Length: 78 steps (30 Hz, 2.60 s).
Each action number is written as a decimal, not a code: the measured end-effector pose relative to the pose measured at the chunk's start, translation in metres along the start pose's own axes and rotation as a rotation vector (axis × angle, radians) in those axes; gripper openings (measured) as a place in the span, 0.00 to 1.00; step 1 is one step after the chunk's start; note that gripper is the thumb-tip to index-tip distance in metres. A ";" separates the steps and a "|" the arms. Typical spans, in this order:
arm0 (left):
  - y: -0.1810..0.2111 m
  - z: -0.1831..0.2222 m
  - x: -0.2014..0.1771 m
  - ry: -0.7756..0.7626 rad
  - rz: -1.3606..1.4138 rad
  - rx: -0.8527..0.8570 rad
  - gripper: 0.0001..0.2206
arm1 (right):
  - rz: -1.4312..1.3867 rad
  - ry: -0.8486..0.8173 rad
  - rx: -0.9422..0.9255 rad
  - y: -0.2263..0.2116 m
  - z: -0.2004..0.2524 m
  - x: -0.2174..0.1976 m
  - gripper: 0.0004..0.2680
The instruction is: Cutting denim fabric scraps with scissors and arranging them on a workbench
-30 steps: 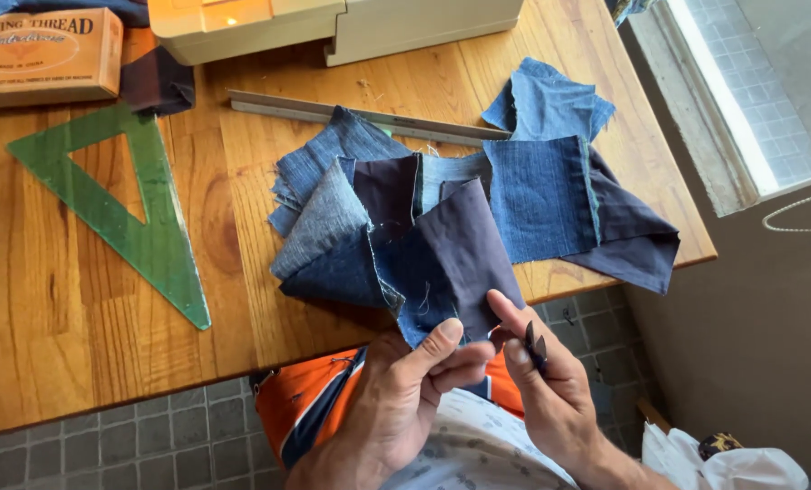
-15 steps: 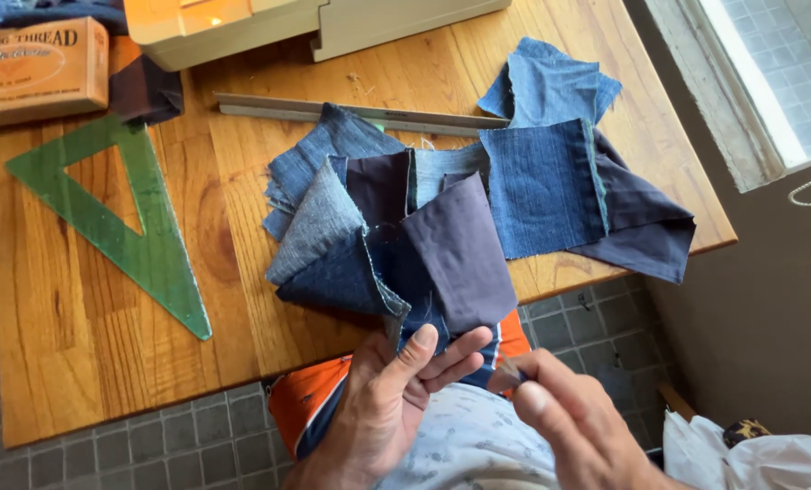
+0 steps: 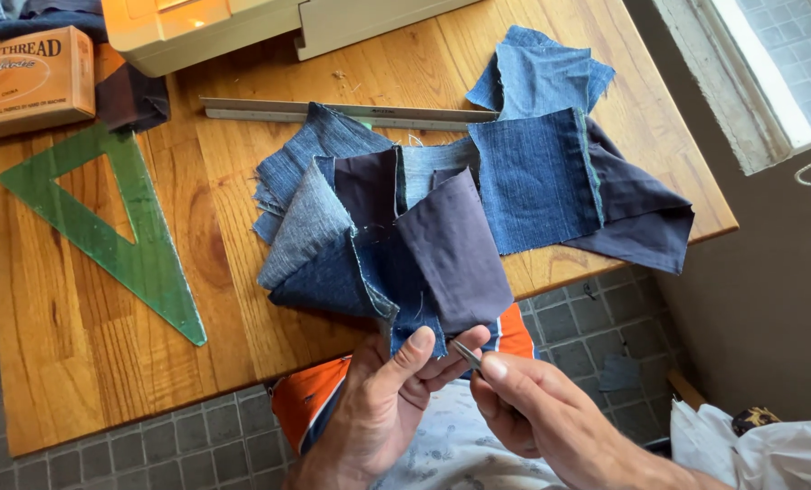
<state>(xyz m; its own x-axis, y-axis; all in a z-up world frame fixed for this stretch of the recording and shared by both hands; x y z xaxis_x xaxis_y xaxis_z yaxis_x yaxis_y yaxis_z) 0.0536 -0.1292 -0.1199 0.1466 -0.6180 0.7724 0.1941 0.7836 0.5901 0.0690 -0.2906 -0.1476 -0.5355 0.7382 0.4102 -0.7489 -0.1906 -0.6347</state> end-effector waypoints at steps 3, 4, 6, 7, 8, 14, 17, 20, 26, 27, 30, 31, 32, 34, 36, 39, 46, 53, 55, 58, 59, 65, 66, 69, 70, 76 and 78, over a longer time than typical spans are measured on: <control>0.000 -0.001 -0.004 0.030 0.025 0.026 0.12 | -0.006 -0.020 -0.019 0.000 -0.007 0.002 0.20; 0.002 0.000 -0.004 0.041 0.022 0.036 0.13 | -0.011 -0.020 -0.030 -0.001 -0.007 0.004 0.20; 0.004 0.000 -0.001 0.050 0.019 0.046 0.14 | -0.017 -0.019 -0.043 0.000 -0.008 0.006 0.21; 0.007 0.000 0.003 0.040 -0.001 0.069 0.16 | -0.047 -0.008 -0.040 0.003 -0.009 0.005 0.20; 0.011 0.000 0.007 0.031 -0.022 0.092 0.19 | -0.077 0.002 -0.036 0.006 -0.010 0.005 0.20; 0.006 -0.004 0.004 -0.016 -0.003 0.128 0.18 | -0.029 -0.053 -0.145 -0.005 -0.014 0.015 0.20; 0.008 -0.004 0.004 -0.019 0.004 0.157 0.18 | 0.021 -0.059 -0.108 -0.008 -0.010 0.017 0.21; 0.009 -0.004 0.002 -0.020 0.033 0.151 0.16 | 0.005 -0.021 -0.107 -0.009 -0.008 0.015 0.20; 0.007 -0.002 0.003 -0.028 0.017 0.140 0.18 | 0.047 -0.009 -0.102 -0.007 -0.010 0.015 0.19; 0.006 -0.003 0.003 -0.031 0.017 0.137 0.18 | 0.044 -0.006 -0.103 -0.007 -0.010 0.016 0.19; 0.005 -0.003 0.001 -0.031 0.023 0.148 0.18 | 0.044 -0.001 -0.113 -0.008 -0.013 0.016 0.20; 0.003 -0.003 -0.001 -0.032 0.042 0.149 0.17 | 0.047 -0.011 -0.139 -0.009 -0.014 0.017 0.20; 0.001 -0.003 -0.002 -0.035 0.062 0.147 0.16 | 0.049 -0.018 -0.165 -0.009 -0.016 0.017 0.21; 0.002 -0.003 0.000 -0.030 0.048 0.144 0.16 | 0.039 -0.012 -0.182 -0.007 -0.017 0.016 0.20; 0.003 -0.003 0.000 -0.025 0.035 0.145 0.16 | 0.032 -0.008 -0.199 -0.008 -0.016 0.016 0.20; 0.005 -0.003 0.003 -0.071 0.052 0.169 0.16 | 0.000 -0.017 -0.168 -0.005 -0.016 0.018 0.20; 0.004 -0.001 0.005 -0.077 0.029 0.154 0.14 | 0.004 0.037 -0.131 0.000 -0.017 0.015 0.19; 0.006 -0.003 0.013 -0.117 0.010 0.137 0.22 | 0.009 0.033 -0.184 -0.003 -0.017 0.014 0.20; 0.003 -0.003 0.011 -0.123 0.015 0.133 0.23 | -0.004 0.019 -0.206 -0.002 -0.018 0.014 0.19; 0.003 -0.004 0.012 -0.139 0.029 0.142 0.25 | -0.072 0.036 -0.203 0.000 -0.020 0.013 0.18; 0.004 -0.004 0.012 -0.145 0.041 0.154 0.25 | -0.129 0.069 -0.174 0.004 -0.021 0.011 0.17; 0.003 -0.004 0.013 -0.167 0.020 0.150 0.26 | -0.052 0.060 -0.188 -0.004 -0.016 0.015 0.19; 0.002 -0.004 0.013 -0.165 0.020 0.151 0.26 | -0.052 0.059 -0.186 -0.003 -0.016 0.014 0.19; 0.004 -0.005 0.014 -0.182 0.050 0.180 0.27 | -0.063 0.043 -0.168 -0.001 -0.016 0.014 0.19; 0.005 -0.004 0.014 -0.198 0.054 0.200 0.28 | -0.048 0.034 -0.164 -0.002 -0.015 0.016 0.19; 0.007 -0.004 0.017 -0.232 0.061 0.215 0.29 | -0.076 0.069 -0.162 0.000 -0.018 0.015 0.19; 0.008 -0.003 0.019 -0.244 0.056 0.220 0.30 | -0.084 0.073 -0.165 -0.001 -0.016 0.014 0.18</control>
<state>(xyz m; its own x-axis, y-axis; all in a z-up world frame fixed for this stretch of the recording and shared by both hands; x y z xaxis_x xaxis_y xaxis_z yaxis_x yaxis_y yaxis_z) 0.0611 -0.1349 -0.1013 -0.0907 -0.5608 0.8230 -0.0262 0.8275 0.5609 0.0684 -0.2691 -0.1517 -0.4397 0.7932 0.4214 -0.7122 -0.0220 -0.7016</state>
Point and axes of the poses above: each hand's wrist, its own z-axis away from the middle knuckle, its own x-axis out of the palm, y = z × x, the point moved 9 cm from there along -z, towards the middle knuckle, and after that the axes turned 7 degrees about -y, right-handed, at the moved point
